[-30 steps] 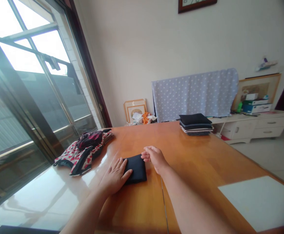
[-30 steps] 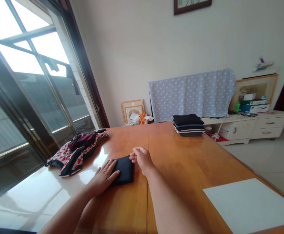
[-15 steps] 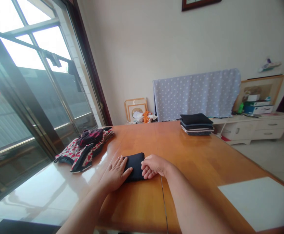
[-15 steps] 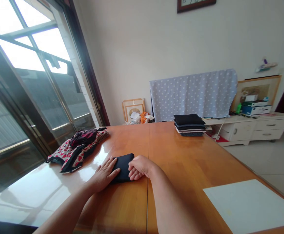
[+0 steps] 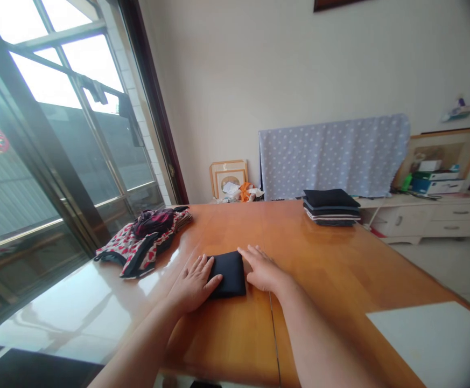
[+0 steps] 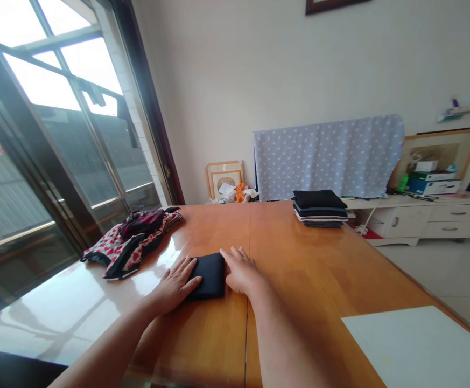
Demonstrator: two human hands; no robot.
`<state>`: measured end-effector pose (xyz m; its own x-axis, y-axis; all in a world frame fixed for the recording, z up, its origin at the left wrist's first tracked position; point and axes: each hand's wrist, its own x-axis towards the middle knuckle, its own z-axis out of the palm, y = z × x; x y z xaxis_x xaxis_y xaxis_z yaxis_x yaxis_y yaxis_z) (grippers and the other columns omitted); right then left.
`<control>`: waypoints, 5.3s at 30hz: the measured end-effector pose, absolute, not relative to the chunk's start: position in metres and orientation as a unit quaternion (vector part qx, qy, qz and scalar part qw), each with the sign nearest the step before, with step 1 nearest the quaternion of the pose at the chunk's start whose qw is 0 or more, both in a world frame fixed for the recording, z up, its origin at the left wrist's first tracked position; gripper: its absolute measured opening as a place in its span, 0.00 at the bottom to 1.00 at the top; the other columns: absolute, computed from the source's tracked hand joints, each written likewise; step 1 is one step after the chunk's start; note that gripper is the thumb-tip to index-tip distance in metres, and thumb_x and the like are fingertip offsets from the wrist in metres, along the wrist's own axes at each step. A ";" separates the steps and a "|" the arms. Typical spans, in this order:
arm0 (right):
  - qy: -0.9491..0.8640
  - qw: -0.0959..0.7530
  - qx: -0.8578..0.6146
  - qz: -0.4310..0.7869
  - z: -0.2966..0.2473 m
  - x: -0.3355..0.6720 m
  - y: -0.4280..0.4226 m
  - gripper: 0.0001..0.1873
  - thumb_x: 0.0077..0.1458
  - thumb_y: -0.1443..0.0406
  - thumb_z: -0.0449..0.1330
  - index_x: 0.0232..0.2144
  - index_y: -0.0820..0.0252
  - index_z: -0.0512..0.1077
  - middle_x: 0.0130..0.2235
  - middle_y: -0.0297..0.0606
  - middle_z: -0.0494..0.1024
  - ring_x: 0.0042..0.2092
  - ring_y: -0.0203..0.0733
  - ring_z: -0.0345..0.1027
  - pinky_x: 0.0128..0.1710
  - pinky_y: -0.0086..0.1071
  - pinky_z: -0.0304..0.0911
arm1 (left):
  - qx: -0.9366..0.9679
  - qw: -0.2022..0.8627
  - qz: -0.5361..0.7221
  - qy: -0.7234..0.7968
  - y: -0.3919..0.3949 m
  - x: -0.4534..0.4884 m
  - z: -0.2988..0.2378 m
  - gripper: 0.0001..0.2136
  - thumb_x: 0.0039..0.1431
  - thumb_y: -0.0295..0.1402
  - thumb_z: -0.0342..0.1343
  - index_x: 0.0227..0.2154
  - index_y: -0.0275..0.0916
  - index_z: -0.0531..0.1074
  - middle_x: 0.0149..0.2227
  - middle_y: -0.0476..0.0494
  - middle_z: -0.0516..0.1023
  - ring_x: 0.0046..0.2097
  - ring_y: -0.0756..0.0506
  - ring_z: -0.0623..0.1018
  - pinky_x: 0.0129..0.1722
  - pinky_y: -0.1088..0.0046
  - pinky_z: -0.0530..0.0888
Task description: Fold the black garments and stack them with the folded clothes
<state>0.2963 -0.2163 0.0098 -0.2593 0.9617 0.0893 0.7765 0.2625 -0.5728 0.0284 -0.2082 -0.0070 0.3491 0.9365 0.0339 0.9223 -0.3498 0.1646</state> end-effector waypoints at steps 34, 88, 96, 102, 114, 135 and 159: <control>-0.780 0.359 -0.455 0.236 0.023 0.277 -0.217 0.16 0.61 0.57 0.57 0.50 0.46 0.75 0.57 0.36 0.76 0.67 0.51 0.54 0.67 0.60 0.28 | 0.810 0.148 0.296 0.483 -0.236 0.011 0.022 0.19 0.56 0.36 0.56 0.52 0.44 0.71 0.54 0.42 0.77 0.57 0.37 0.73 0.63 0.50 0.59; -0.851 0.179 -0.490 0.061 0.028 0.231 -0.257 0.34 0.49 0.50 0.67 0.58 0.45 0.68 0.59 0.38 0.71 0.59 0.52 0.61 0.59 0.45 0.54 | 0.510 0.487 0.366 0.608 -0.172 0.021 0.007 0.23 0.56 0.40 0.56 0.53 0.39 0.61 0.24 0.51 0.70 0.25 0.47 0.75 0.24 0.74 0.71; -0.799 0.293 -0.521 0.062 0.011 0.233 -0.240 0.19 0.66 0.55 0.49 0.46 0.53 0.76 0.48 0.40 0.79 0.49 0.47 0.70 0.51 0.40 0.64 | 0.513 0.516 0.347 0.592 -0.174 0.023 0.008 0.18 0.56 0.39 0.55 0.48 0.39 0.64 0.22 0.50 0.73 0.22 0.45 0.76 0.23 0.71 0.73; -0.791 0.295 -0.531 0.070 0.017 0.227 -0.242 0.20 0.66 0.54 0.48 0.43 0.53 0.77 0.45 0.42 0.80 0.48 0.49 0.71 0.50 0.41 0.65 | 0.514 0.522 0.338 0.591 -0.174 0.023 0.009 0.19 0.54 0.38 0.55 0.49 0.40 0.63 0.23 0.49 0.73 0.23 0.44 0.77 0.23 0.70 0.73; -0.761 0.352 -0.526 0.145 0.027 0.227 -0.239 0.14 0.61 0.58 0.54 0.38 0.54 0.79 0.40 0.38 0.80 0.44 0.44 0.73 0.46 0.34 0.66 | 0.497 0.562 0.379 0.541 -0.182 0.022 0.019 0.10 0.55 0.34 0.51 0.41 0.41 0.66 0.29 0.50 0.70 0.23 0.51 0.70 0.21 0.78 0.68; -0.664 0.434 -0.526 0.309 0.030 0.212 -0.199 0.09 0.50 0.66 0.55 0.33 0.56 0.73 0.27 0.30 0.73 0.29 0.36 0.67 0.31 0.29 0.60 | 0.488 0.461 0.490 0.556 -0.169 0.015 0.017 0.10 0.52 0.28 0.50 0.38 0.40 0.68 0.35 0.45 0.77 0.31 0.50 0.74 0.30 0.77 0.67; -0.634 0.392 -0.523 0.414 0.047 0.221 -0.201 0.10 0.45 0.68 0.55 0.32 0.59 0.72 0.22 0.27 0.70 0.26 0.32 0.61 0.27 0.26 0.53 | 0.610 0.301 0.364 0.636 -0.168 0.006 0.013 0.19 0.58 0.51 0.50 0.31 0.41 0.74 0.35 0.39 0.80 0.37 0.41 0.76 0.33 0.70 0.65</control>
<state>0.2211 -0.2012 0.0468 -0.1458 0.9872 0.0640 0.3378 0.1105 -0.9347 0.0057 -0.1684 0.0133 -0.0745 0.9954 0.0610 0.5560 -0.0093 0.8311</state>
